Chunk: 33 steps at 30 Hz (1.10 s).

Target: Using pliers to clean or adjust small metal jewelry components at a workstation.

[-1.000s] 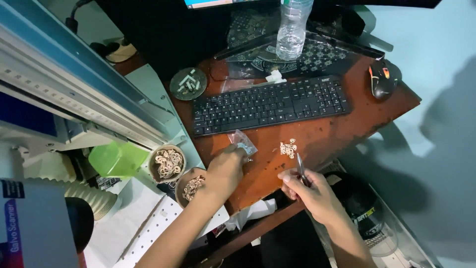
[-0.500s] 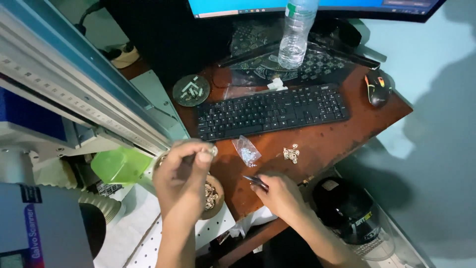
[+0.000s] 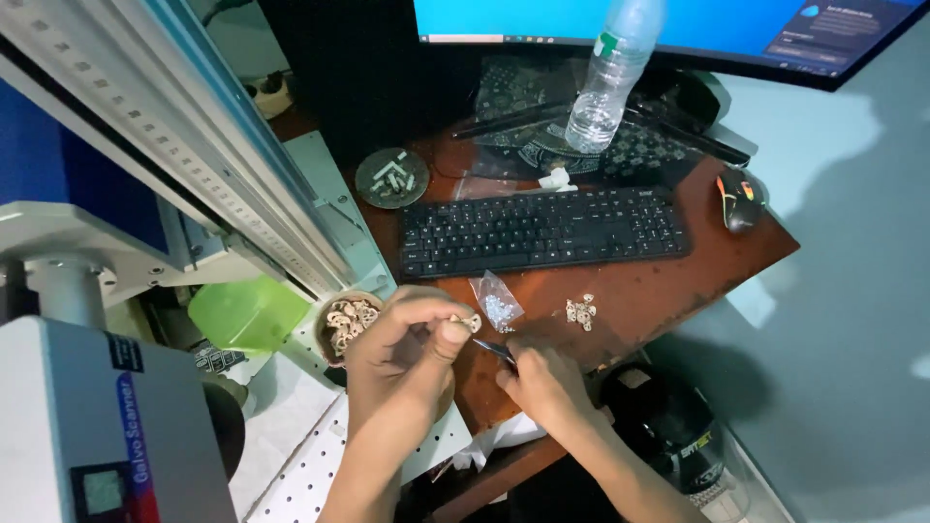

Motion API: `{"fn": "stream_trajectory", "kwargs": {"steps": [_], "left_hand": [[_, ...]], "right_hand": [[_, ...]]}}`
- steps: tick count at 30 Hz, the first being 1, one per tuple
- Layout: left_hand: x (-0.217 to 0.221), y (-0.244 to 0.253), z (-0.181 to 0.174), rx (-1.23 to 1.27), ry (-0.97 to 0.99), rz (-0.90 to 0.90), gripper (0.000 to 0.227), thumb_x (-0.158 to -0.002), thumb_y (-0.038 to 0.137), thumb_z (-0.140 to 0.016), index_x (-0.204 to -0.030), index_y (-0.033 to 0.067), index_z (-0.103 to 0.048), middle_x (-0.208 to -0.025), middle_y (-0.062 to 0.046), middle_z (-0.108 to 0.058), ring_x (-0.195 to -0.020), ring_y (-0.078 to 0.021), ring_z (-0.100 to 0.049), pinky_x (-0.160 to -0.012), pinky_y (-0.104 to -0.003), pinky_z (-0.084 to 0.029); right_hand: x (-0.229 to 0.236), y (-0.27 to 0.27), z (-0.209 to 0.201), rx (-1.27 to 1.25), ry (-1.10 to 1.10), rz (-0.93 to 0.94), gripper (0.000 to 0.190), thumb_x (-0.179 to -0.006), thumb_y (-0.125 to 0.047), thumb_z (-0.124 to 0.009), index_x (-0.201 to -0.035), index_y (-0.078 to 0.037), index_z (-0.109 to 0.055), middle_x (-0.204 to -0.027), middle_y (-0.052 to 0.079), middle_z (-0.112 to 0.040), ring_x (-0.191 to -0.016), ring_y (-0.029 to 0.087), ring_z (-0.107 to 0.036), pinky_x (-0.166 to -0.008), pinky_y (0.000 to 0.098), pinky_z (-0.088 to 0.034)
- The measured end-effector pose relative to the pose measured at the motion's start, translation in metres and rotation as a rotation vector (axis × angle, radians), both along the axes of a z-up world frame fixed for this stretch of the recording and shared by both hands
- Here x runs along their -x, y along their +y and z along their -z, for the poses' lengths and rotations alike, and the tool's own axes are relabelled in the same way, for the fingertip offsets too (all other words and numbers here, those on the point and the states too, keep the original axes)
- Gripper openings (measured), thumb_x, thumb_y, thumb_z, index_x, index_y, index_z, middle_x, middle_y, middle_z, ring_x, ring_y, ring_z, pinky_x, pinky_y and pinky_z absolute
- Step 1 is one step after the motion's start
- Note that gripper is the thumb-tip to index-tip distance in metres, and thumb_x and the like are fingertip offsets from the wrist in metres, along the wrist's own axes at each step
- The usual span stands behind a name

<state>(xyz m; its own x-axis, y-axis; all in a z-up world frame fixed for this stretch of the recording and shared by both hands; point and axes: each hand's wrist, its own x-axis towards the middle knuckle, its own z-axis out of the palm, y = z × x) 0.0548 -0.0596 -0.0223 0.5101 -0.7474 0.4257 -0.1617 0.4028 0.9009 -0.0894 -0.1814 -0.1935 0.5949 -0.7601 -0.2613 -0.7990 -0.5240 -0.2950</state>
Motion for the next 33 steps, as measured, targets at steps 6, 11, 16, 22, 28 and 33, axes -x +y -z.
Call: {"fn": "stream_trajectory", "kwargs": {"steps": [6,11,16,22,28,33], "left_hand": [[0.01,0.003,0.002,-0.039,-0.008,0.073,0.011,-0.096,0.024,-0.071,-0.101,0.0165,-0.077,-0.091,0.0,-0.073,-0.086,-0.0146,-0.061,-0.079,-0.028,-0.047],[0.025,0.01,-0.003,-0.021,-0.018,0.184,0.008,-0.096,0.016,-0.071,-0.1,0.012,-0.076,-0.091,-0.002,-0.073,-0.087,-0.0168,-0.064,-0.081,-0.029,-0.052],[0.039,0.018,-0.009,0.064,-0.081,0.2,0.011,-0.099,0.021,-0.068,-0.101,0.0135,-0.076,-0.093,-0.003,-0.069,-0.089,-0.0178,-0.064,-0.08,-0.031,-0.053],[0.049,0.031,-0.027,0.03,-0.04,0.179,0.018,-0.1,0.022,-0.064,-0.096,0.0105,-0.078,-0.094,-0.011,-0.075,-0.085,-0.022,-0.073,-0.077,-0.034,-0.06],[0.055,0.036,-0.039,0.064,-0.026,0.155,0.018,-0.101,0.021,-0.062,-0.096,0.0116,-0.076,-0.092,-0.012,-0.075,-0.078,-0.0204,-0.075,-0.073,-0.032,-0.062],[0.056,0.04,-0.041,0.017,-0.005,0.139,0.018,-0.1,0.022,-0.064,-0.093,0.0126,-0.078,-0.091,-0.01,-0.076,-0.077,-0.0195,-0.077,-0.072,-0.031,-0.062]], "right_hand": [[0.018,0.009,-0.066,-0.316,-0.432,0.172,0.013,-0.092,-0.019,-0.067,-0.103,-0.015,-0.073,-0.087,0.001,-0.079,-0.068,0.016,-0.071,-0.065,0.0287,-0.054],[0.047,0.049,-0.164,0.077,-1.162,-0.046,0.024,-0.098,-0.022,-0.058,-0.076,-0.011,-0.059,-0.07,0.001,-0.056,-0.055,0.01,-0.044,-0.055,0.0245,-0.038],[0.037,0.072,-0.194,0.252,-1.334,-0.146,0.024,-0.095,-0.027,-0.06,-0.081,-0.007,-0.059,-0.066,0.008,-0.048,-0.059,0.021,-0.045,-0.061,0.0333,-0.043],[0.048,0.072,-0.182,0.381,-1.253,-0.1,0.014,-0.092,-0.021,-0.063,-0.083,-0.011,-0.059,-0.074,0.008,-0.055,-0.063,0.021,-0.051,-0.067,0.0356,-0.05],[0.048,0.074,-0.191,0.427,-1.221,-0.221,0.017,-0.097,-0.029,-0.057,-0.088,-0.015,-0.06,-0.075,0.004,-0.06,-0.062,0.018,-0.058,-0.068,0.0327,-0.056],[0.048,0.078,-0.191,0.403,-1.252,-0.195,0.014,-0.095,-0.027,-0.061,-0.087,-0.015,-0.06,-0.075,0.002,-0.064,-0.065,0.017,-0.066,-0.068,0.0307,-0.058]]}}
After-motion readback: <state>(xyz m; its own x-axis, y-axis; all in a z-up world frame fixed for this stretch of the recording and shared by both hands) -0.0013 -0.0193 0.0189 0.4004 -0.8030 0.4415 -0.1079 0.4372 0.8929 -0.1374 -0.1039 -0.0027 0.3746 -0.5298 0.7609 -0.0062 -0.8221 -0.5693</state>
